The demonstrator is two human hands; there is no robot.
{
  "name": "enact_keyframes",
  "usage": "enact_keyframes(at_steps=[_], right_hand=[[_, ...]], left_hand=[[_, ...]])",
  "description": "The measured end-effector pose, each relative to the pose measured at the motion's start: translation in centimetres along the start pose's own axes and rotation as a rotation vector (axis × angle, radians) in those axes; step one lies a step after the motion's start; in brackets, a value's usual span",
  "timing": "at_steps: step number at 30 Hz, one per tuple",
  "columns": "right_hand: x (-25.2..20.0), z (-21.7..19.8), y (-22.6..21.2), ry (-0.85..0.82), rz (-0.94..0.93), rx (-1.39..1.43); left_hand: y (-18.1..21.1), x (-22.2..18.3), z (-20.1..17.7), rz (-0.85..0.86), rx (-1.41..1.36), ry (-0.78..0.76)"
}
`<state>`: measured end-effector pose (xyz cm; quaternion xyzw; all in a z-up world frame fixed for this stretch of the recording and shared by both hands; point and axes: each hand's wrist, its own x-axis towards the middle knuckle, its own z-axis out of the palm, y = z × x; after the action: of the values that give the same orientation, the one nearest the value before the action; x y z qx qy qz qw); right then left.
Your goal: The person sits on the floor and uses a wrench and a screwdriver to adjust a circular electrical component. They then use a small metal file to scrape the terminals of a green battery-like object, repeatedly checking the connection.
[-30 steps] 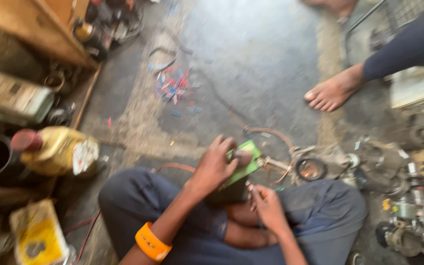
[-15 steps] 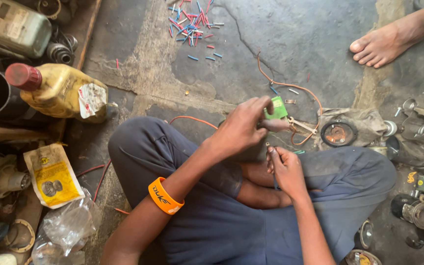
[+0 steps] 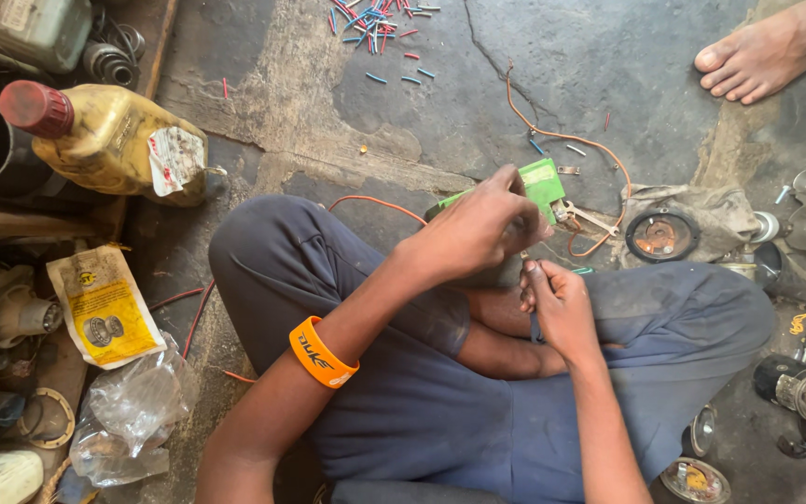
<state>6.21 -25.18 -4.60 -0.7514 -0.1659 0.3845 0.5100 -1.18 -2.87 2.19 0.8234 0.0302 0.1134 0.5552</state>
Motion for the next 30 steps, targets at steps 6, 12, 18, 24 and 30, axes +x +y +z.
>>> enact_keyframes(at_steps=[6,12,18,24,30], right_hand=[[-0.6,-0.5,-1.8,-0.034,-0.051,0.478],[-1.5,1.7,-1.7,-0.073,-0.094,0.719],[-0.8,1.4,-3.4,0.015,-0.148,0.724],[-1.3,0.9,-5.5,0.092,-0.149,0.614],[-1.7,0.5,-5.4,0.218,-0.323,0.540]], left_hand=[[-0.2,-0.2,0.3,-0.010,0.061,0.016],[-1.1,-0.2,0.4,0.033,0.160,0.014],[-2.1,-0.3,0.7,0.105,0.255,0.021],[-2.6,-0.5,0.8,0.139,0.313,0.015],[-2.8,-0.4,0.5,0.199,0.474,-0.071]])
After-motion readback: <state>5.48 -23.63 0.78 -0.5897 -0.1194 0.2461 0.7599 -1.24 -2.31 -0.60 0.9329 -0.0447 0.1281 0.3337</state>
